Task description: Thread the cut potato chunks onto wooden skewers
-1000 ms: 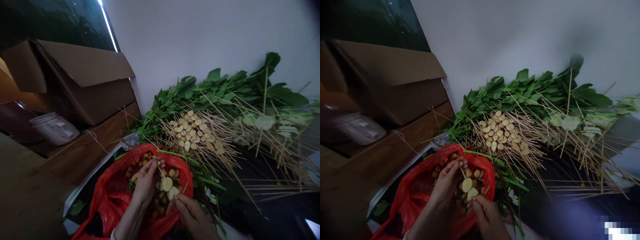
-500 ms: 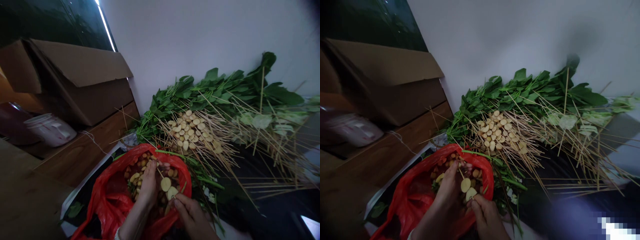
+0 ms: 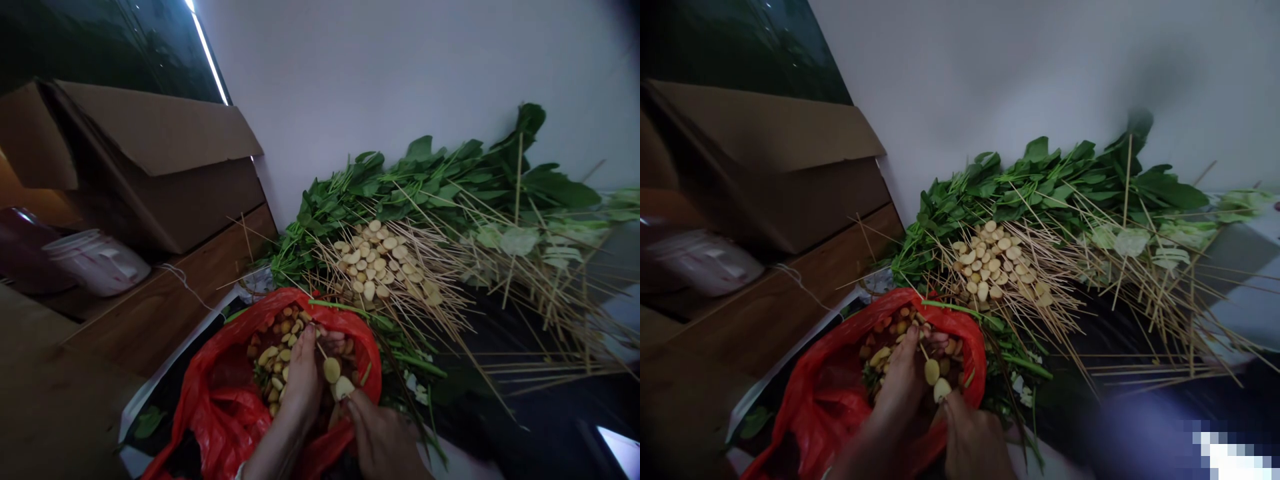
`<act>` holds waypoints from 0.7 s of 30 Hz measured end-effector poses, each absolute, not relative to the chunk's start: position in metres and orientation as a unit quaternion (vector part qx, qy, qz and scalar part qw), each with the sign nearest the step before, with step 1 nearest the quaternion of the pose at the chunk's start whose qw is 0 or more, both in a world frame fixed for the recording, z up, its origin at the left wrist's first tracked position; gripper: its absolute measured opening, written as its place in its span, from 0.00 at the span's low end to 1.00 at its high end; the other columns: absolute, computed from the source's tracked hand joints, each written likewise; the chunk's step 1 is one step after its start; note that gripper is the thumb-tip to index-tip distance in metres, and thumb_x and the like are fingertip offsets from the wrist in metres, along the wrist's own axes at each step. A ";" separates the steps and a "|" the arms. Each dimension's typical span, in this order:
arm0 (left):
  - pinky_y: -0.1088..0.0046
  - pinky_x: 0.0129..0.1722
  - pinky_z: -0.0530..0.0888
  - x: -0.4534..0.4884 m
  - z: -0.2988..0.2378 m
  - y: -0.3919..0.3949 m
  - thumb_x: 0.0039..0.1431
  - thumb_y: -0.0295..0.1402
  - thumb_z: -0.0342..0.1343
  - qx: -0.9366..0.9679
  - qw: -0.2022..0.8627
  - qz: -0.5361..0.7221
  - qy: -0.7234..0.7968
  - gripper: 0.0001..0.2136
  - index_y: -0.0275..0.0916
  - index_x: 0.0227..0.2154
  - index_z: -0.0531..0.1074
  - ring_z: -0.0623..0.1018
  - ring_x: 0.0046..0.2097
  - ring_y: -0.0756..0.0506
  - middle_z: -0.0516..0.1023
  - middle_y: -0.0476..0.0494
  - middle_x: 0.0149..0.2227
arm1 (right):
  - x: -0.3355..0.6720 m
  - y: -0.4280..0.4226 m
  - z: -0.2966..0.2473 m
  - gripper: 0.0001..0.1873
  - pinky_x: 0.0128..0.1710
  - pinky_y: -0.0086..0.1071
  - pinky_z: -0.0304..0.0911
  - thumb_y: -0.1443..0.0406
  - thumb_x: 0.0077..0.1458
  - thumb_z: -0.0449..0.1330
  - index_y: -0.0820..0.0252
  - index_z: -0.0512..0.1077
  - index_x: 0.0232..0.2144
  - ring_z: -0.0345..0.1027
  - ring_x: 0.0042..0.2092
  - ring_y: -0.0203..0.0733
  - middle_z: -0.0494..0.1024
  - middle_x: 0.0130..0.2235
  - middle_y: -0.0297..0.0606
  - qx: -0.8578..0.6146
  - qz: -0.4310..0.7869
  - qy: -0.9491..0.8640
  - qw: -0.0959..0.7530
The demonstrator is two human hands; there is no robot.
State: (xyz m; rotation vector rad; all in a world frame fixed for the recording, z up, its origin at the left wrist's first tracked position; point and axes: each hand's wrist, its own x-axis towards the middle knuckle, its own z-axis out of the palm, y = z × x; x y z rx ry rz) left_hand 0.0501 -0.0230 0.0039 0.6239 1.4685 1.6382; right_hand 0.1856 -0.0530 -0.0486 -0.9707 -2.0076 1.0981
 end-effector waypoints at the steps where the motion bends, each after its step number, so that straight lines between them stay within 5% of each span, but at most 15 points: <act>1: 0.63 0.40 0.75 0.052 0.006 -0.023 0.56 0.53 0.49 0.249 0.413 0.650 0.588 0.21 0.39 0.28 0.72 0.81 0.35 0.40 0.82 0.39 0.31 | 0.186 -0.053 -0.050 0.22 0.21 0.30 0.47 0.54 0.63 0.43 0.60 0.71 0.34 0.58 0.20 0.37 0.67 0.20 0.35 -0.377 0.380 -0.783 0.316; 3: 0.64 0.40 0.75 0.054 0.010 -0.024 0.55 0.53 0.50 0.241 0.415 0.649 0.590 0.20 0.39 0.28 0.72 0.81 0.36 0.40 0.82 0.38 0.31 | 0.187 -0.053 -0.048 0.21 0.21 0.30 0.46 0.54 0.63 0.44 0.60 0.71 0.35 0.57 0.20 0.36 0.68 0.20 0.35 -0.378 0.381 -0.783 0.313; 9: 0.62 0.41 0.75 0.055 0.013 -0.024 0.51 0.51 0.54 0.161 0.474 0.660 0.560 0.18 0.38 0.30 0.72 0.81 0.37 0.39 0.82 0.37 0.32 | 0.183 -0.045 -0.035 0.28 0.22 0.26 0.53 0.47 0.61 0.42 0.60 0.70 0.27 0.54 0.21 0.33 0.61 0.20 0.30 -0.295 0.699 -0.590 0.276; 16: 0.60 0.44 0.75 0.059 0.003 -0.024 0.52 0.49 0.55 0.186 0.457 0.679 0.543 0.17 0.38 0.30 0.72 0.81 0.41 0.38 0.83 0.36 0.36 | 0.189 -0.052 -0.061 0.19 0.21 0.30 0.47 0.59 0.60 0.46 0.63 0.73 0.40 0.59 0.21 0.38 0.72 0.23 0.42 -0.390 0.304 -0.800 0.341; 18: 0.60 0.45 0.74 0.061 0.002 -0.024 0.53 0.49 0.55 0.184 0.466 0.681 0.535 0.17 0.38 0.31 0.72 0.81 0.42 0.38 0.83 0.36 0.38 | 0.188 -0.052 -0.061 0.20 0.21 0.29 0.48 0.57 0.61 0.45 0.62 0.73 0.38 0.59 0.21 0.38 0.71 0.22 0.40 -0.381 0.351 -0.781 0.348; 21: 0.61 0.47 0.73 0.062 0.003 -0.024 0.53 0.48 0.55 0.160 0.493 0.680 0.518 0.17 0.37 0.31 0.72 0.81 0.43 0.39 0.82 0.35 0.39 | 0.186 -0.046 -0.050 0.26 0.21 0.26 0.51 0.51 0.64 0.42 0.60 0.71 0.31 0.57 0.21 0.35 0.66 0.21 0.33 -0.333 0.584 -0.676 0.303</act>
